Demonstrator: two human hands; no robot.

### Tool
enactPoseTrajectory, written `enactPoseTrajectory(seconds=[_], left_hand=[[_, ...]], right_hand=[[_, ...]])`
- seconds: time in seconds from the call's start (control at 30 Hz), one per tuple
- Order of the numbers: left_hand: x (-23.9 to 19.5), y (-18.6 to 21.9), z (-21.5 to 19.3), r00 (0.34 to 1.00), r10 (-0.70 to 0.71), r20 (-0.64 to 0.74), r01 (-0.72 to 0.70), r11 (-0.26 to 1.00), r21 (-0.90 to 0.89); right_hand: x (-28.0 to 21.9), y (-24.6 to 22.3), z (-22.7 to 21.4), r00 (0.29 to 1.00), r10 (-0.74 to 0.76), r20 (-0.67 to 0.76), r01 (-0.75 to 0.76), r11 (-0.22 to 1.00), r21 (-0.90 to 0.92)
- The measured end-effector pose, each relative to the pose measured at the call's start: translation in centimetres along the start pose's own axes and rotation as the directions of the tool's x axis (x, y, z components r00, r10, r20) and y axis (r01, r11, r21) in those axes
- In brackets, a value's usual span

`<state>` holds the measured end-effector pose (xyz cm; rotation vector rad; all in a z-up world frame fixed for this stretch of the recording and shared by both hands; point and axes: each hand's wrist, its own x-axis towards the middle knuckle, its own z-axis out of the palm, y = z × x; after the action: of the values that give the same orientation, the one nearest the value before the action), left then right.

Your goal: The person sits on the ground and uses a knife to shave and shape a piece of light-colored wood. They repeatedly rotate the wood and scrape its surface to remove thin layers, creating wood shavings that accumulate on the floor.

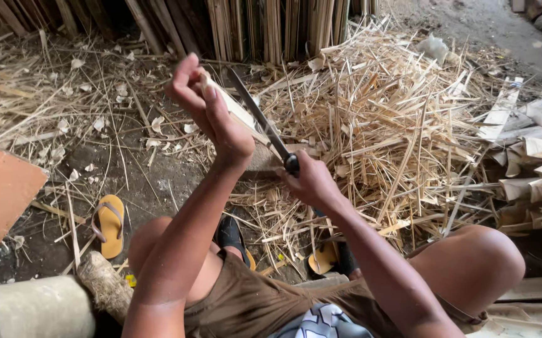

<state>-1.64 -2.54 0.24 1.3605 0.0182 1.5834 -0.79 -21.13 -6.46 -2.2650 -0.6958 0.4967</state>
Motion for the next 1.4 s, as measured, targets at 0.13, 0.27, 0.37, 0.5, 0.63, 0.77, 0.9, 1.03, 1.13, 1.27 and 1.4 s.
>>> enactPoseTrajectory(seconds=[0.13,0.27,0.37,0.5,0.63,0.77,0.9,1.03,1.13,1.27,1.4], left_hand=[[-0.1,-0.8,0.5,0.990,0.129,-0.051,-0.128,0.991,0.026],[-0.3,-2.0,1.0,0.986,0.146,-0.081,-0.139,0.987,0.080],[-0.3,-2.4,1.6,0.994,0.058,-0.092,-0.060,0.998,-0.009],[-0.5,-2.0,1.6,0.993,0.089,-0.074,-0.090,0.996,-0.021],[0.1,-1.6,-0.4,0.996,0.092,0.009,-0.092,0.996,0.013],[-0.3,-1.4,-0.4,0.999,0.036,0.041,-0.036,0.999,-0.001],[-0.6,-1.3,-0.6,0.999,0.032,0.027,-0.031,0.999,-0.030],[0.2,-1.8,-0.5,0.996,0.074,-0.039,-0.077,0.994,-0.075],[1.1,-1.4,-2.1,0.995,-0.063,-0.076,0.050,0.986,-0.161],[0.5,-1.0,-1.7,0.996,0.071,-0.054,-0.073,0.997,-0.033],[-0.2,-0.5,-2.1,0.999,0.024,-0.046,-0.027,0.997,-0.066]], right_hand=[[-3.1,-4.4,-4.6,0.976,-0.169,-0.137,0.189,0.971,0.145],[-5.1,-6.3,-8.1,0.573,-0.598,-0.560,0.748,0.661,0.059],[-2.4,-3.1,-3.7,0.506,-0.524,-0.685,0.599,0.785,-0.159],[1.6,2.6,2.0,0.914,-0.217,-0.344,0.168,0.972,-0.166],[-0.3,-0.1,0.3,0.977,-0.088,-0.193,0.097,0.994,0.042],[-3.2,-5.1,-4.1,0.857,-0.323,-0.402,0.392,0.914,0.102],[-2.7,-2.8,-1.4,0.648,-0.506,-0.569,0.581,0.811,-0.059],[1.2,2.9,3.5,0.983,-0.024,-0.179,0.000,0.992,-0.128],[0.2,1.9,4.1,0.984,-0.068,-0.166,0.058,0.996,-0.062],[-2.6,-2.1,0.0,0.861,-0.338,-0.379,0.360,0.933,-0.015],[-3.0,0.6,2.7,0.676,-0.527,-0.515,0.622,0.783,0.015]])
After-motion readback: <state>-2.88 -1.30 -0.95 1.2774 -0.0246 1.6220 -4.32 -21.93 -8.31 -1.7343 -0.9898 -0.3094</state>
